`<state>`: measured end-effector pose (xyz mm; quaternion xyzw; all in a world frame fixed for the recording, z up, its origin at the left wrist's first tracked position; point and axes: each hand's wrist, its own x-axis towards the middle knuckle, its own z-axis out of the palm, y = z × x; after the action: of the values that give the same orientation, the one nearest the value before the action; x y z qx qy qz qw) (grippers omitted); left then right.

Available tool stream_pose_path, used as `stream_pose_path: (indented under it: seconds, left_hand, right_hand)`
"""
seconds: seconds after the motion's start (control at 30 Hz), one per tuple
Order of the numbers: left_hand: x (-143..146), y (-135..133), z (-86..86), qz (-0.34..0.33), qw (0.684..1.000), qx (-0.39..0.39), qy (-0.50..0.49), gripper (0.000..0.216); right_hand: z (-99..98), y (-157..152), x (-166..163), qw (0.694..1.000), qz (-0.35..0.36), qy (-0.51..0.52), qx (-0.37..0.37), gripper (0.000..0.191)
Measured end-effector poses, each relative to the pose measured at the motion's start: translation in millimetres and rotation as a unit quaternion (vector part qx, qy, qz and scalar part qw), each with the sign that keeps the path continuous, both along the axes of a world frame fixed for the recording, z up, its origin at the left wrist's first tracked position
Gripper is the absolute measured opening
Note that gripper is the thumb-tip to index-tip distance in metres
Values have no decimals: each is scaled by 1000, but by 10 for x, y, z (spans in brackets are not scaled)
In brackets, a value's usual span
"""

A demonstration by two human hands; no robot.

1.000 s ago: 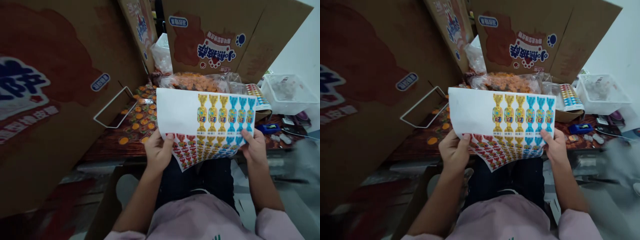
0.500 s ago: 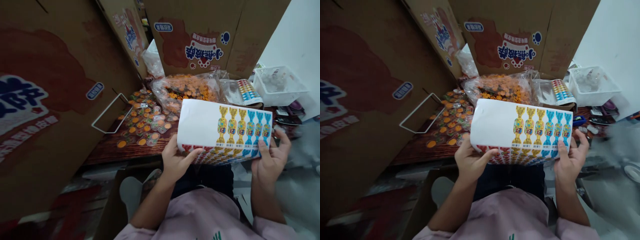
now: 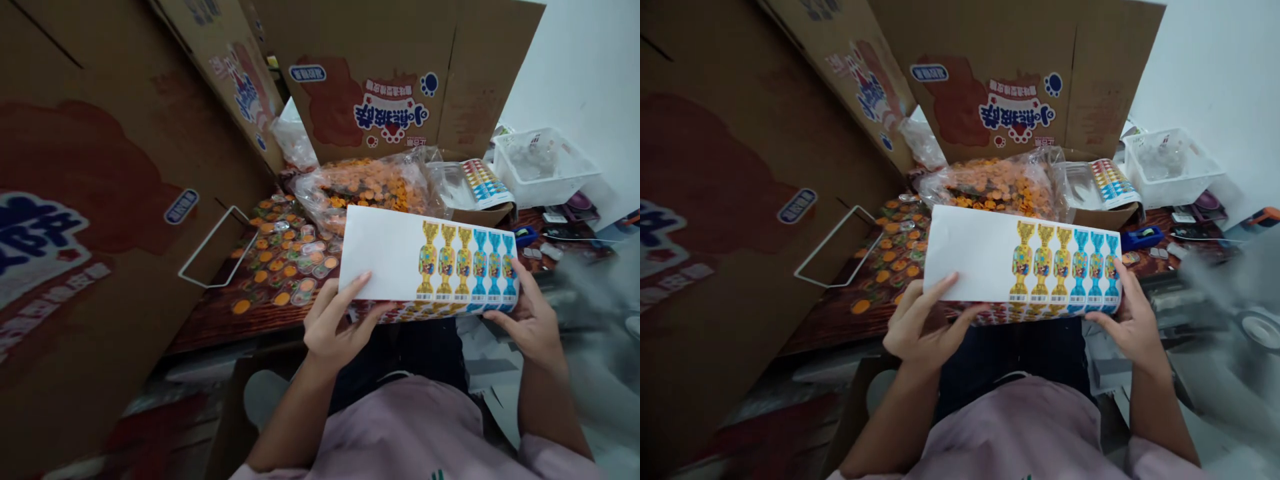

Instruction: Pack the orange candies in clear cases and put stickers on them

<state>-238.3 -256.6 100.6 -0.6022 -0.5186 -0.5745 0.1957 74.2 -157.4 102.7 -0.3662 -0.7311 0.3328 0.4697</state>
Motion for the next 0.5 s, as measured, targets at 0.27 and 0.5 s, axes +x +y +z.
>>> stream_pose_path:
  seconds: [0.27, 0.5]
  left_hand:
    - [-262, -49, -62, 6, 999, -24, -23, 19]
    - [-166, 7, -200, -203, 965, -38, -162, 17]
  right_hand:
    - [179, 251, -167, 971, 30, -133, 194, 28]
    - [385, 310, -537, 899, 53, -347, 261, 18]
